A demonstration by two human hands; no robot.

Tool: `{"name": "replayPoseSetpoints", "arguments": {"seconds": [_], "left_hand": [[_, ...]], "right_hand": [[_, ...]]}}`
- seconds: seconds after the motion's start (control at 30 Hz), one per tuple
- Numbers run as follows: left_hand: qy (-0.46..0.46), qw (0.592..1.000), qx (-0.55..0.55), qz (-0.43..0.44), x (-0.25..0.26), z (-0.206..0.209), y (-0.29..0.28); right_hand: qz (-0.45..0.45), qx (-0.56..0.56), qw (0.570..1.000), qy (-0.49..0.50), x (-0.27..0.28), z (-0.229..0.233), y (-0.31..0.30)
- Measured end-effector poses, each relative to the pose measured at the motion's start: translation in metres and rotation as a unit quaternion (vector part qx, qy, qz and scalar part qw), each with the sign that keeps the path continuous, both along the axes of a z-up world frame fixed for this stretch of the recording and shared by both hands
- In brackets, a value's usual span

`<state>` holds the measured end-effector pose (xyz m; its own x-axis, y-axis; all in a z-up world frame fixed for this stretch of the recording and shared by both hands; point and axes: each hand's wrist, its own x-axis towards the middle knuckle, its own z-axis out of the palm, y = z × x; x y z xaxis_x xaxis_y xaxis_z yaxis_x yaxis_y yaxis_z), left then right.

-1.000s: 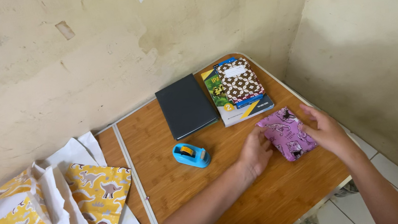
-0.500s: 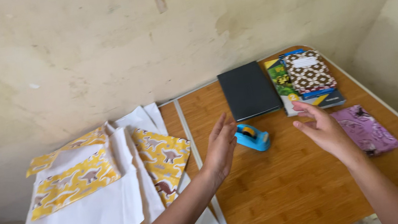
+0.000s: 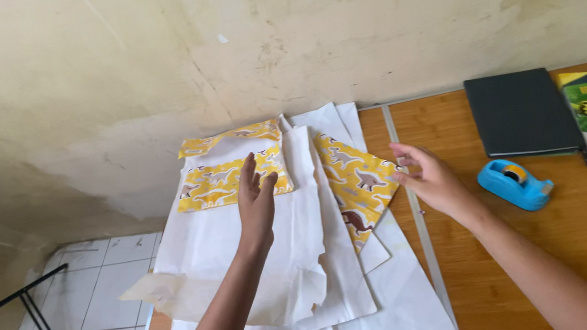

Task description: The person wraps a black notebook using dinosaur-patterned wrapping paper and a tape dispenser. They fold the paper around the notebook and secure the edges with tape.

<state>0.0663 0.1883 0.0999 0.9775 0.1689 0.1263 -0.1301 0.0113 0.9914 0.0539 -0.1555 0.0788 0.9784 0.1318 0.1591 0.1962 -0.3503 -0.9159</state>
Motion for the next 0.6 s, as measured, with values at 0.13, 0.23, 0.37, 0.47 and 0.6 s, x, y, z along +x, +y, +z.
{"name": "replayPoseSetpoints", "arguments": {"seconds": [0.13,0.23,0.37,0.47,0.6], "left_hand": [[0.025,0.991,0.065,0.117,0.001,-0.022,0.062],[-0.006,0.982,0.068,0.175,0.005,-0.048,0.085],[-0.01,0.97,0.083,0.229,0.009,-0.082,0.095],[0.018,0.963,0.086,0.255,0.006,-0.096,0.098],[-0.013,0.956,0.108,0.274,-0.007,-0.106,0.098]], "right_hand": [[0.056,0.022,0.998,0.024,0.028,-0.009,0.071],[0.084,0.038,0.995,0.046,0.056,-0.021,0.122],[0.068,0.054,0.991,0.1,0.092,-0.043,0.183],[0.045,0.043,0.994,0.094,0.113,-0.06,0.214],[0.021,0.036,0.993,0.111,0.139,-0.089,0.235]]}}
